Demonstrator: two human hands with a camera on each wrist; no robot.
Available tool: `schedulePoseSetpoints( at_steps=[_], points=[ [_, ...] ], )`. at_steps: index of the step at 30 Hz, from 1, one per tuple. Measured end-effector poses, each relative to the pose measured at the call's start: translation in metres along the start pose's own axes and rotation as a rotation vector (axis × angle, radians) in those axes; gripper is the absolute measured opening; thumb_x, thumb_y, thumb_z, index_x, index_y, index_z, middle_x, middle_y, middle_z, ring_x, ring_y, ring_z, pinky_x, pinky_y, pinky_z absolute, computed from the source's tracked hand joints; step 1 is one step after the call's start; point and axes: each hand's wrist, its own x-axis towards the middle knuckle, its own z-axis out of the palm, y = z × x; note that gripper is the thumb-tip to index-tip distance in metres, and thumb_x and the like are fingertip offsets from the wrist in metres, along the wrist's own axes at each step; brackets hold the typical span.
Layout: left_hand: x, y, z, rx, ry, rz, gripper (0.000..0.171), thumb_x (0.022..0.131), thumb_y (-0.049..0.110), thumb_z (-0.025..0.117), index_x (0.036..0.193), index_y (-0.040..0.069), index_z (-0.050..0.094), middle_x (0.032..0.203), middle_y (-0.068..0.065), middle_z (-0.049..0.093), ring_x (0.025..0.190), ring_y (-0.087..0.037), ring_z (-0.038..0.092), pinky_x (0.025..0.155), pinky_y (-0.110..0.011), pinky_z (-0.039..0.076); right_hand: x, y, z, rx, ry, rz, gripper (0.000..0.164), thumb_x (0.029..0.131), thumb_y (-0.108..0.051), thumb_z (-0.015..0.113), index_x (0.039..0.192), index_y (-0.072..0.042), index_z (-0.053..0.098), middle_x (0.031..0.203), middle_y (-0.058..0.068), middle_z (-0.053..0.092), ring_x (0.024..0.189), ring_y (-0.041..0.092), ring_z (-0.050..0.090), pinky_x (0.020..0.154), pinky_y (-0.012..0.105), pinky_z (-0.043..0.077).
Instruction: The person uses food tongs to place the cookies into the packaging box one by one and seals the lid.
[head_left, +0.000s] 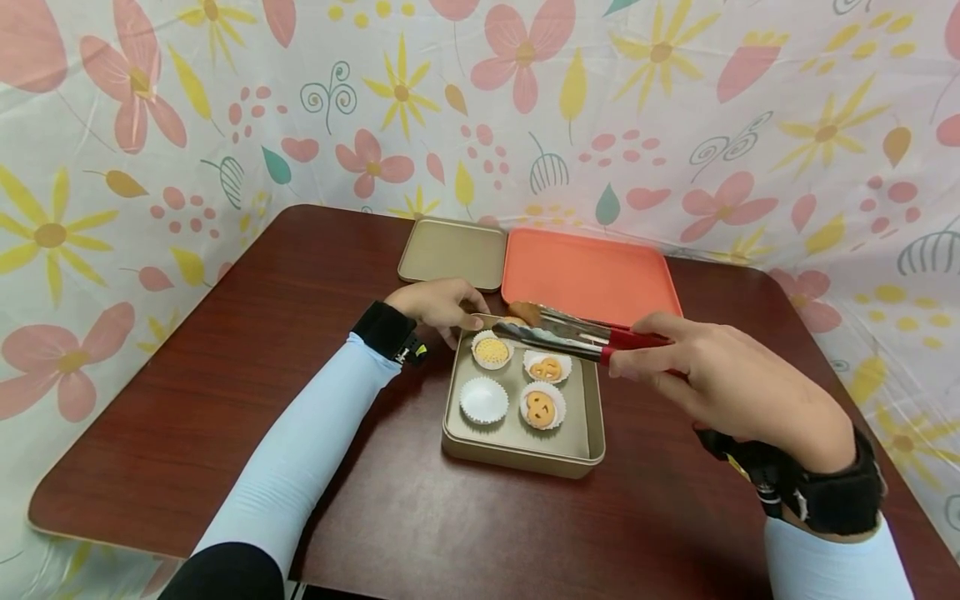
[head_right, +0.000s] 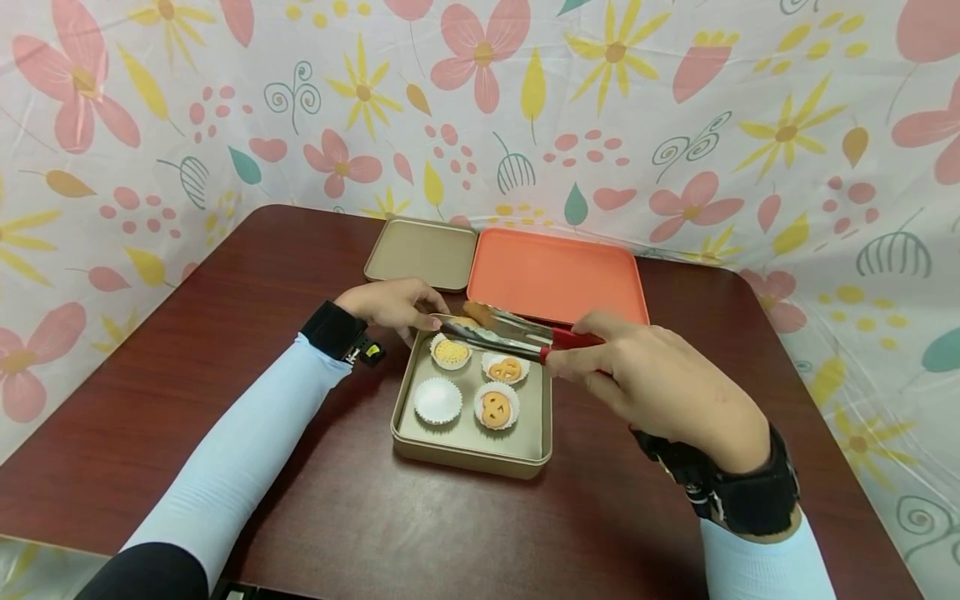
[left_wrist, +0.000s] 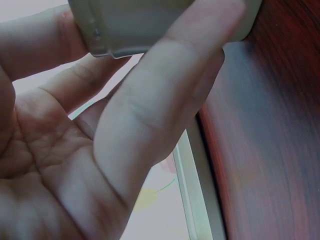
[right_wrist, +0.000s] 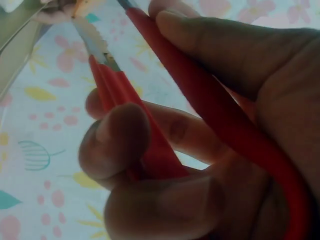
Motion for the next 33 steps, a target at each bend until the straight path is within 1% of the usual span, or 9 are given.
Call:
schedulePoseSetpoints(
  at_steps=[4,6,8,11,12,16,23,28,33],
  points=[
    [0.000,0.001,0.000,0.005,0.004,-0.004,0.027,0.105,0.004,0.057,0.130,-0.007,0.060,0.122,-0.022,0.061,0.102,-0.033,0.068,0.079,-0.042,0.065,0.001,-0.005,0.003,0.006,-0.022,-0.006,0.050,0.079,0.008,0.073,0.113,-0.030,0.080,0.099,-0.010,0.053,0.058,-0.006,0.029,0.051,0.011,0.029],
    [0.000,0.001,0.001,0.007,0.002,0.001,0.027,0.105,0.003,0.057,0.129,-0.007,0.061,0.123,-0.023,0.060,0.102,-0.033,0.068,0.080,-0.042,0.065,0.002,-0.007,0.005,0.003,-0.034,-0.007,0.051,0.080,0.007,0.072,0.113,-0.030,0.080,0.102,-0.008,0.057,0.061,-0.005,0.041,0.053,0.013,0.035],
    [0.000,0.000,0.000,0.008,-0.002,0.009,0.025,0.105,0.003,0.057,0.127,-0.007,0.062,0.122,-0.023,0.061,0.101,-0.032,0.069,0.079,-0.042,0.065,0.003,-0.010,0.007,0.003,-0.049,-0.008,0.050,0.080,0.006,0.072,0.113,-0.031,0.080,0.107,-0.005,0.062,0.066,-0.002,0.050,0.056,0.015,0.040],
    [-0.001,0.000,0.000,0.004,-0.007,0.017,0.024,0.105,0.002,0.056,0.126,-0.007,0.063,0.120,-0.021,0.062,0.100,-0.031,0.068,0.078,-0.041,0.066,0.004,-0.014,0.009,0.006,-0.072,-0.005,0.048,0.081,0.005,0.074,0.112,-0.032,0.079,0.112,-0.002,0.065,0.070,-0.001,0.054,0.057,0.017,0.043],
    [-0.001,0.001,0.000,0.002,-0.007,0.017,0.024,0.105,0.002,0.056,0.126,-0.007,0.063,0.119,-0.020,0.062,0.100,-0.030,0.068,0.078,-0.041,0.066,0.005,-0.016,0.010,0.009,-0.080,-0.004,0.048,0.082,0.004,0.074,0.112,-0.032,0.079,0.112,-0.002,0.065,0.068,-0.003,0.050,0.057,0.017,0.043],
    [-0.001,0.001,0.000,-0.004,-0.003,0.016,0.024,0.105,0.002,0.056,0.126,-0.007,0.063,0.116,-0.017,0.061,0.101,-0.031,0.067,0.077,-0.040,0.066,0.006,-0.020,0.012,0.017,-0.105,0.006,0.048,0.083,0.004,0.072,0.111,-0.034,0.079,0.109,-0.006,0.064,0.065,-0.004,0.044,0.056,0.017,0.039],
    [0.000,0.001,0.000,0.001,-0.004,0.015,0.025,0.105,0.002,0.056,0.127,-0.007,0.063,0.122,-0.021,0.061,0.102,-0.033,0.068,0.078,-0.041,0.066,0.005,-0.025,0.011,0.016,-0.112,0.025,0.050,0.082,0.005,0.070,0.110,-0.036,0.079,0.102,-0.008,0.061,0.058,-0.005,0.034,0.051,0.015,0.032],
    [-0.001,0.001,0.000,0.004,-0.002,0.019,0.025,0.105,0.001,0.056,0.128,-0.008,0.062,0.122,-0.022,0.061,0.102,-0.035,0.068,0.078,-0.041,0.066,0.005,-0.026,0.011,-0.002,-0.103,0.026,0.048,0.083,0.003,0.073,0.109,-0.037,0.079,0.101,-0.009,0.061,0.060,-0.005,0.036,0.051,0.015,0.034],
    [0.000,-0.001,0.000,0.000,0.000,0.022,0.025,0.104,0.001,0.056,0.127,-0.008,0.063,0.120,-0.022,0.061,0.101,-0.034,0.068,0.077,-0.042,0.066,0.005,-0.026,0.011,-0.003,-0.113,0.043,0.049,0.084,0.004,0.071,0.111,-0.037,0.079,0.103,-0.007,0.062,0.059,-0.004,0.036,0.051,0.016,0.034]
  ],
)
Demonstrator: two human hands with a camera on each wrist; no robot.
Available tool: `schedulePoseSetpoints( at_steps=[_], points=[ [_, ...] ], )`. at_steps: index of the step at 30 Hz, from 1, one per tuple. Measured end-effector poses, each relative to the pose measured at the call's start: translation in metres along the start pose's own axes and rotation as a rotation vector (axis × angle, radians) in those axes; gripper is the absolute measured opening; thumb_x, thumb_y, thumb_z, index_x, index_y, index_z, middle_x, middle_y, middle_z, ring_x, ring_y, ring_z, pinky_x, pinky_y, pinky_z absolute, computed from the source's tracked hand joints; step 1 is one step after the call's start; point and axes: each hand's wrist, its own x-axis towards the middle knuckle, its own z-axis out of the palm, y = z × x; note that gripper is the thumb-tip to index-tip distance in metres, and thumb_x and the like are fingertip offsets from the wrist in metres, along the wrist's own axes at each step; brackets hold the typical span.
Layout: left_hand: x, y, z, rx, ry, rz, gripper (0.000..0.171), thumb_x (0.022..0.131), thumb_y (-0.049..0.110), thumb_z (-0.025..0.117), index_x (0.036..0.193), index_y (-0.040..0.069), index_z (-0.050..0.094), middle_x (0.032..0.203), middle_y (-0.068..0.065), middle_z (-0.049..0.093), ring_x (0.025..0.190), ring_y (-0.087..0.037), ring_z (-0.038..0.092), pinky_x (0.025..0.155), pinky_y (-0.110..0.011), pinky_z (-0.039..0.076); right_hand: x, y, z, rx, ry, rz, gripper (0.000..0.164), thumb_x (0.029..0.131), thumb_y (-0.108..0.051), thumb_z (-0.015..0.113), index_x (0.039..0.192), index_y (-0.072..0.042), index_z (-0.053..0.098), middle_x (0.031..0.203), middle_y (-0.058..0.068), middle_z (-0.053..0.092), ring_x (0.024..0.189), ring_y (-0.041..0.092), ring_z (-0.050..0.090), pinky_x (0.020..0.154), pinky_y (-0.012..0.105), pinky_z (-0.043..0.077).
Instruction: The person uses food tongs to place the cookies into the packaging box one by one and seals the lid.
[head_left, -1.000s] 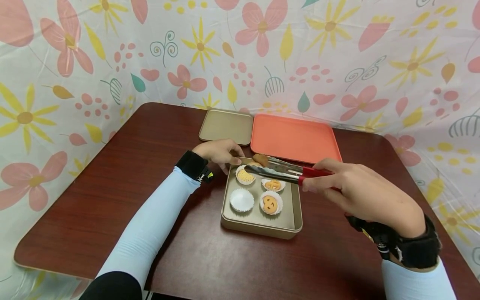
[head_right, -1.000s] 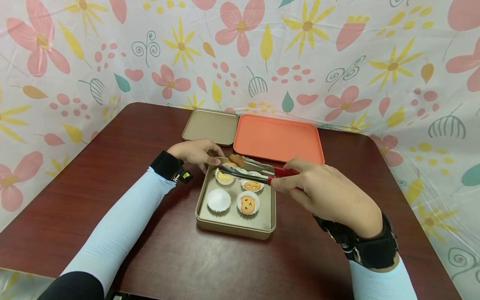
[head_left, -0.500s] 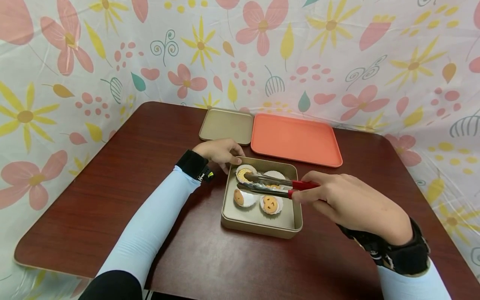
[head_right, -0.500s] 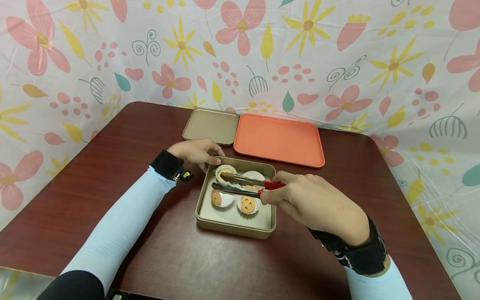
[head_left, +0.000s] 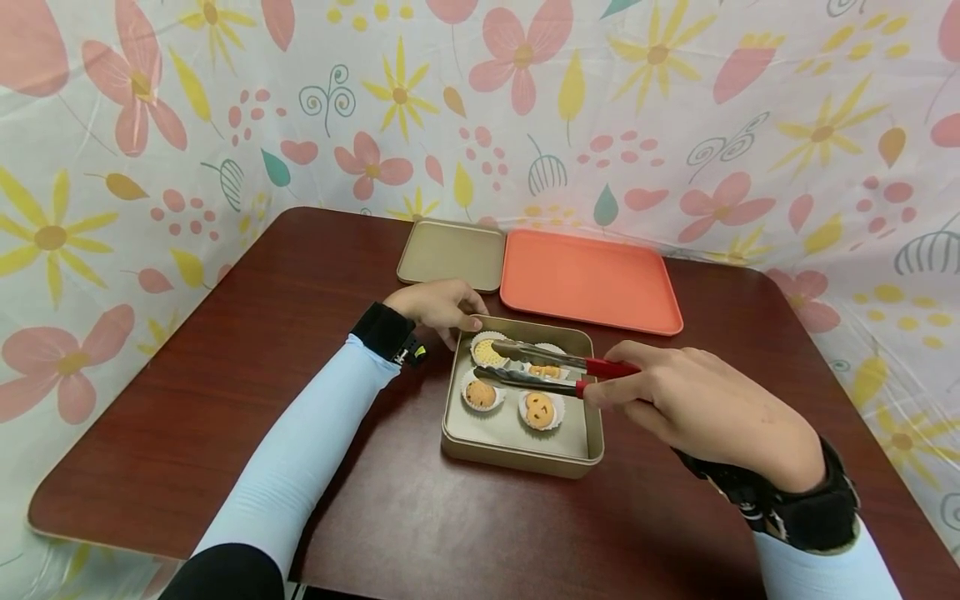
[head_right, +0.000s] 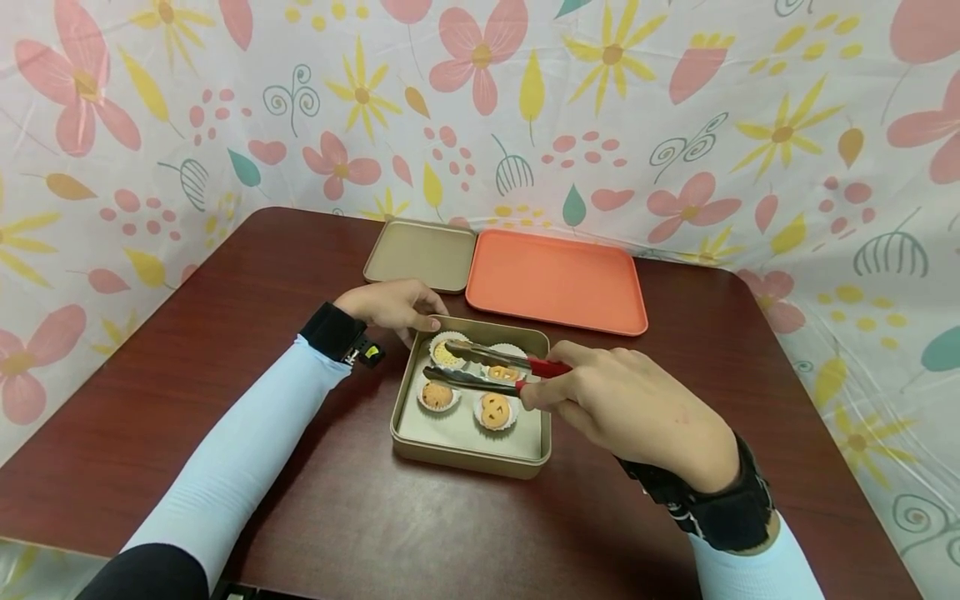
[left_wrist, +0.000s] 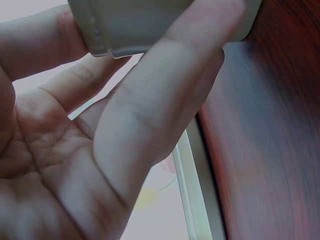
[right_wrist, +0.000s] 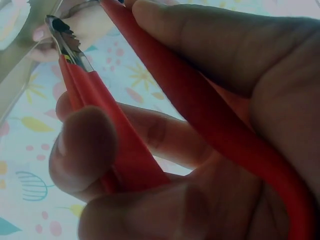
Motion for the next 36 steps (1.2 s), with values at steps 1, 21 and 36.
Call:
schedulePoseSetpoints(
  at_steps=[1,21,36],
  points=[
    [0.000,0.000,0.000,-0.001,0.001,0.000,0.025,0.105,0.001,0.056,0.127,-0.007,0.063,0.119,-0.021,0.061,0.100,-0.033,0.068,0.077,-0.041,0.066,0.000,0.000,0.000,0.001,-0.005,0.007,0.050,0.084,0.004,0.071,0.111,-0.038,0.079,0.104,-0.007,0.062,0.059,-0.004,0.036,0.051,0.016,0.033],
    [0.002,-0.002,0.001,0.028,-0.003,0.020,0.024,0.105,0.002,0.056,0.125,-0.007,0.064,0.118,-0.021,0.065,0.096,-0.030,0.071,0.076,-0.041,0.066,-0.003,0.000,-0.006,-0.043,0.087,-0.010,0.052,0.082,0.001,0.076,0.115,-0.039,0.078,0.118,0.009,0.061,0.052,-0.003,0.027,0.048,0.016,0.032],
    [0.000,0.002,0.002,-0.046,0.006,-0.017,0.027,0.104,0.000,0.056,0.130,-0.007,0.059,0.121,-0.021,0.061,0.103,-0.034,0.067,0.078,-0.044,0.066,0.006,0.015,-0.007,-0.030,0.310,-0.095,0.035,0.106,-0.022,0.049,0.133,-0.022,0.071,0.097,0.003,0.056,0.069,0.007,0.039,0.058,0.015,0.036]
  ],
)
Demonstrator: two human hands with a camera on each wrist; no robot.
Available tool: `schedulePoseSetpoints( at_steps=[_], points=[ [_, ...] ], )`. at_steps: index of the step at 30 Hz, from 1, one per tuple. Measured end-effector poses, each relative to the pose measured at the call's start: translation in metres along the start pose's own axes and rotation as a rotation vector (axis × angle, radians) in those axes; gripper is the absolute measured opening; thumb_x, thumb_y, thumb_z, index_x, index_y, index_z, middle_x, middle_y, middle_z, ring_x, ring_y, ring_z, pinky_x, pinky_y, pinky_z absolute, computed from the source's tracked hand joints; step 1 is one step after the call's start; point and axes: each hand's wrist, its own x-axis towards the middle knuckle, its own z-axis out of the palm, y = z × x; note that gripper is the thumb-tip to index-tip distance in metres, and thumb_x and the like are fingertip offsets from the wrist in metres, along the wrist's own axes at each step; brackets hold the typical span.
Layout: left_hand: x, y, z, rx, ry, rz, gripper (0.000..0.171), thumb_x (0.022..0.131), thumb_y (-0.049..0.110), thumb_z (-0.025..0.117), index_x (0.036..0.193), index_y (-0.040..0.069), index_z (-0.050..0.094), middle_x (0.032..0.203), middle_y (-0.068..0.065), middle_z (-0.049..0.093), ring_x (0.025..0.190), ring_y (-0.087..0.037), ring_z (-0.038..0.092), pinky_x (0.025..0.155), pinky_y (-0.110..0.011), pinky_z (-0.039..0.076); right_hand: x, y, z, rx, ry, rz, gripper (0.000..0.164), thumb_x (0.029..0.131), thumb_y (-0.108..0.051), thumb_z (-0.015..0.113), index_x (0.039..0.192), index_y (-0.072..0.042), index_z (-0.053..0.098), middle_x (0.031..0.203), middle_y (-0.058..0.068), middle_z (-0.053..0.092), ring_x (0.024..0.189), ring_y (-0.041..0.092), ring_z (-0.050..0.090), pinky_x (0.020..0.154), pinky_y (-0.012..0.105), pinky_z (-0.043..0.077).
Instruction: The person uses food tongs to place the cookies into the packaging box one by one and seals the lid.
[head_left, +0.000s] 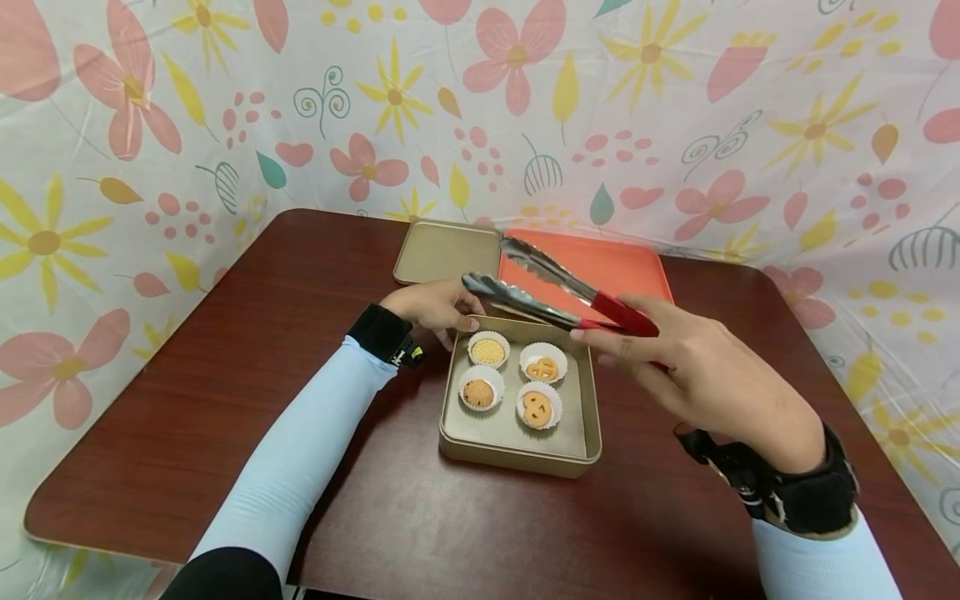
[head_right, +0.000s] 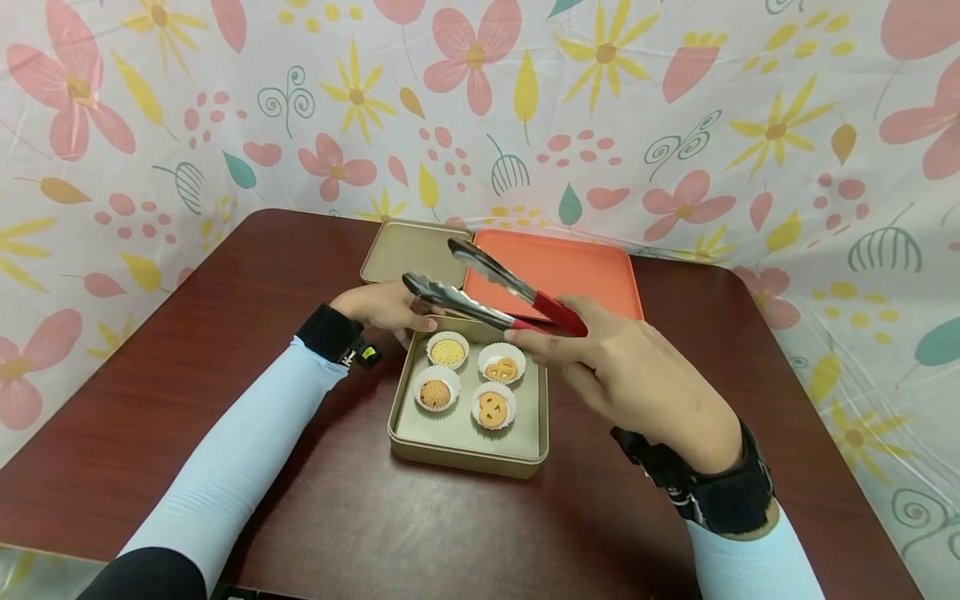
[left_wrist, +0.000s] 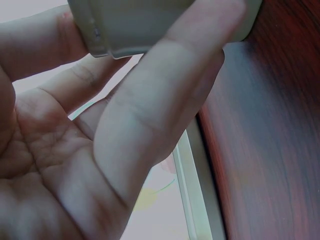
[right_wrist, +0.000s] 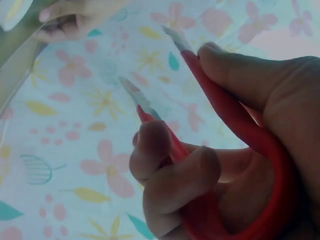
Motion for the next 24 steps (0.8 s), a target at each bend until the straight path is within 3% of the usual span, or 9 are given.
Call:
schedulePoseSetpoints(
  at_steps=[3,8,14,20,24],
  points=[
    [0.000,0.000,0.000,0.032,-0.008,0.004,0.024,0.105,0.002,0.055,0.125,-0.009,0.062,0.119,-0.024,0.063,0.100,-0.035,0.069,0.077,-0.041,0.066,0.000,0.005,-0.002,-0.019,0.027,0.019,0.034,0.103,-0.018,0.056,0.133,-0.021,0.071,0.104,0.009,0.059,0.071,0.011,0.044,0.059,0.021,0.040],
    [-0.001,0.000,-0.001,0.058,-0.007,0.015,0.024,0.105,0.002,0.055,0.125,-0.009,0.063,0.121,-0.024,0.063,0.101,-0.033,0.069,0.076,-0.039,0.066,0.001,0.012,-0.007,-0.041,0.035,0.091,0.055,0.079,0.002,0.078,0.130,-0.019,0.074,0.109,0.014,0.062,0.075,0.016,0.050,0.059,0.024,0.041],
    [-0.001,-0.001,0.000,0.063,-0.004,0.016,0.023,0.105,0.002,0.055,0.124,-0.008,0.064,0.120,-0.023,0.063,0.100,-0.032,0.069,0.076,-0.039,0.066,0.007,0.022,-0.005,-0.033,0.053,0.122,0.052,0.083,0.003,0.077,0.131,-0.018,0.073,0.103,0.009,0.062,0.079,0.016,0.046,0.064,0.022,0.034],
    [0.001,-0.001,0.001,0.054,-0.005,0.018,0.022,0.105,0.001,0.055,0.123,-0.008,0.064,0.118,-0.022,0.063,0.100,-0.031,0.069,0.076,-0.040,0.066,0.012,0.035,0.000,-0.042,0.064,0.149,0.050,0.086,0.003,0.077,0.132,-0.018,0.072,0.126,0.022,0.064,0.091,0.028,0.058,0.068,0.034,0.044],
    [0.001,-0.001,0.001,0.042,-0.007,0.017,0.023,0.105,0.001,0.055,0.123,-0.009,0.064,0.118,-0.022,0.063,0.099,-0.031,0.068,0.076,-0.040,0.066,0.014,0.046,0.003,-0.045,0.094,0.168,0.050,0.085,0.002,0.080,0.130,-0.018,0.073,0.117,0.018,0.067,0.076,0.022,0.056,0.063,0.027,0.042]
  ],
)
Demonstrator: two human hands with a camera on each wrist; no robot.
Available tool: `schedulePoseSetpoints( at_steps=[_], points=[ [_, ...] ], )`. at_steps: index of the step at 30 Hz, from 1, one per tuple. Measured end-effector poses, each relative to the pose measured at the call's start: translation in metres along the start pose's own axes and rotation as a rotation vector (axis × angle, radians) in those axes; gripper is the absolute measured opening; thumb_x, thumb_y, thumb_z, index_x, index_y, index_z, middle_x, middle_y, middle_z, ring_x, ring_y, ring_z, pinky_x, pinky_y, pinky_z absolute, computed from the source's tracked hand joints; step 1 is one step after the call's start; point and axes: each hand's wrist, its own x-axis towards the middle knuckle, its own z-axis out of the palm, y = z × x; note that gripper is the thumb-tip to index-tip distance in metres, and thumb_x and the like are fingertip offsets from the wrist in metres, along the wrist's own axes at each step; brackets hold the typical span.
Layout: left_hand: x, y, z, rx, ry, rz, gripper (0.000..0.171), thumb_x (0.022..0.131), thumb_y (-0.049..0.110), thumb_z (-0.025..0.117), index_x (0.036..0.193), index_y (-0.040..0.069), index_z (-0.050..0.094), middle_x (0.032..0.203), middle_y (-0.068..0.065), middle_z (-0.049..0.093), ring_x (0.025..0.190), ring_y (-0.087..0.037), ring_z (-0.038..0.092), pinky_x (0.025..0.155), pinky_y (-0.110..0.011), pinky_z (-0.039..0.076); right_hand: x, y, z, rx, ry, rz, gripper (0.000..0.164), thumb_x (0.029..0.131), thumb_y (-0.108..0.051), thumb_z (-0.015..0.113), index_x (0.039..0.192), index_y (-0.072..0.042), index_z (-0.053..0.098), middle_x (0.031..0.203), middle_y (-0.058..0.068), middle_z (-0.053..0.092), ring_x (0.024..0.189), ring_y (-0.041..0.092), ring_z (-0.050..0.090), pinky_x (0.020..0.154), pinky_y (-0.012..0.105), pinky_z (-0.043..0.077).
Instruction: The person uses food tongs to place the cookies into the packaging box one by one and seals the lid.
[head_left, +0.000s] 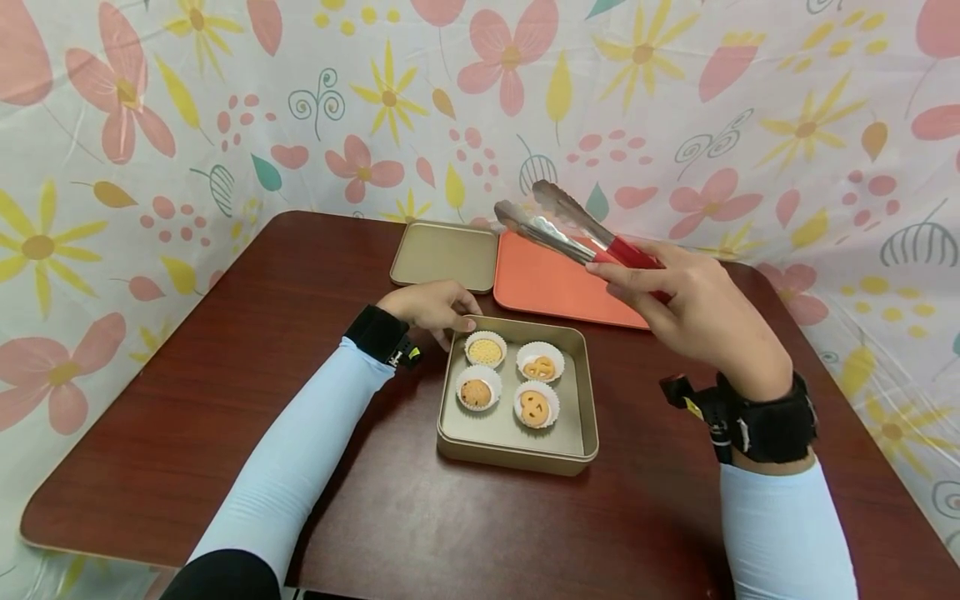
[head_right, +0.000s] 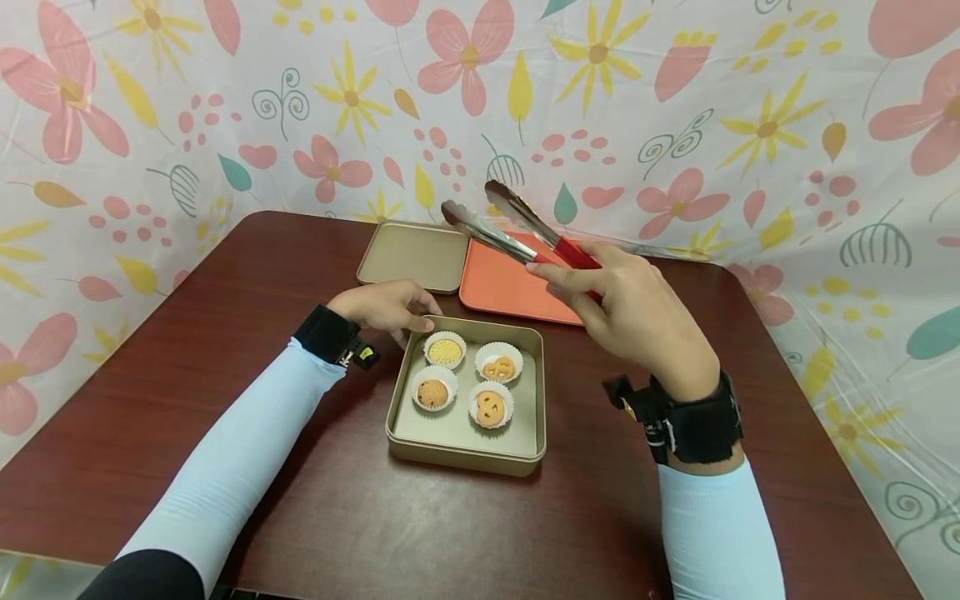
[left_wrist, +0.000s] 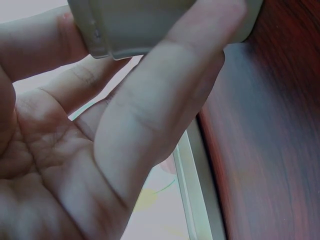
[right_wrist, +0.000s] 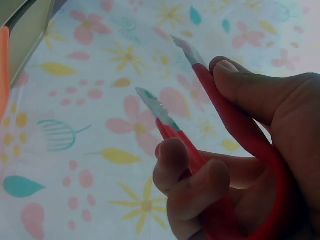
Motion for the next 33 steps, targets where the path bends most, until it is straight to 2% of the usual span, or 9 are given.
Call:
schedulePoseSetpoints(
  at_steps=[3,8,10,15,17,21,24,30,33],
  points=[
    [0.000,0.000,0.000,-0.003,0.000,-0.002,0.023,0.105,0.001,0.055,0.124,-0.009,0.063,0.118,-0.023,0.063,0.101,-0.031,0.067,0.076,-0.040,0.066,0.001,0.008,0.004,-0.007,0.036,0.017,0.053,0.085,-0.001,0.082,0.134,-0.017,0.070,0.112,0.015,0.070,0.064,0.017,0.050,0.056,0.021,0.035],
    [-0.001,0.002,0.000,0.006,0.001,0.000,0.024,0.105,0.001,0.054,0.125,-0.009,0.063,0.120,-0.024,0.063,0.103,-0.034,0.067,0.076,-0.041,0.066,0.000,0.022,0.009,-0.032,0.065,0.079,0.063,0.084,-0.006,0.084,0.143,-0.014,0.063,0.118,0.018,0.072,0.064,0.019,0.053,0.055,0.023,0.034],
    [-0.001,0.002,0.000,0.005,0.000,0.002,0.024,0.105,0.001,0.054,0.126,-0.009,0.063,0.120,-0.023,0.063,0.103,-0.035,0.067,0.076,-0.041,0.066,-0.001,0.028,0.011,-0.045,0.057,0.103,0.060,0.086,-0.006,0.083,0.142,-0.013,0.063,0.113,0.018,0.072,0.064,0.021,0.050,0.055,0.026,0.035],
    [-0.001,0.002,0.000,0.008,0.001,0.006,0.024,0.105,0.001,0.055,0.125,-0.009,0.064,0.120,-0.024,0.063,0.104,-0.035,0.067,0.076,-0.040,0.066,-0.004,0.038,0.014,-0.071,0.053,0.192,0.054,0.090,-0.008,0.080,0.141,-0.014,0.064,0.117,0.023,0.069,0.074,0.032,0.060,0.057,0.038,0.043],
    [-0.001,0.002,0.000,0.009,0.001,0.006,0.023,0.105,0.001,0.055,0.125,-0.009,0.064,0.120,-0.024,0.063,0.104,-0.035,0.067,0.076,-0.040,0.066,-0.006,0.042,0.015,-0.081,0.062,0.228,0.052,0.091,-0.010,0.079,0.141,-0.016,0.064,0.114,0.022,0.069,0.074,0.031,0.059,0.056,0.036,0.042],
    [-0.001,0.001,0.000,0.004,0.001,0.002,0.024,0.105,0.001,0.055,0.125,-0.009,0.063,0.120,-0.024,0.062,0.103,-0.033,0.067,0.076,-0.040,0.066,-0.010,0.052,0.016,-0.107,0.079,0.264,0.047,0.094,-0.012,0.076,0.140,-0.020,0.065,0.093,0.016,0.064,0.067,0.024,0.046,0.055,0.031,0.033],
    [-0.001,0.001,0.001,-0.006,-0.001,-0.004,0.023,0.105,0.001,0.055,0.124,-0.010,0.063,0.119,-0.023,0.062,0.101,-0.032,0.068,0.077,-0.040,0.066,-0.014,0.059,0.017,-0.113,0.076,0.286,0.045,0.095,-0.014,0.075,0.139,-0.021,0.065,0.089,0.014,0.062,0.065,0.021,0.042,0.054,0.029,0.030],
    [-0.001,0.001,0.000,-0.001,0.001,0.003,0.023,0.105,0.001,0.055,0.123,-0.009,0.064,0.119,-0.023,0.063,0.100,-0.032,0.068,0.077,-0.039,0.066,-0.021,0.071,0.017,-0.118,0.025,0.369,0.043,0.100,-0.021,0.070,0.142,-0.024,0.063,0.083,0.010,0.059,0.058,0.022,0.039,0.048,0.030,0.031],
    [0.000,-0.001,0.001,-0.004,0.003,0.007,0.022,0.105,0.001,0.055,0.123,-0.009,0.064,0.119,-0.023,0.063,0.100,-0.033,0.068,0.077,-0.039,0.066,-0.023,0.078,0.018,-0.119,0.011,0.407,0.042,0.100,-0.022,0.070,0.142,-0.024,0.063,0.094,0.015,0.068,0.059,0.025,0.043,0.047,0.031,0.032]
  ],
)
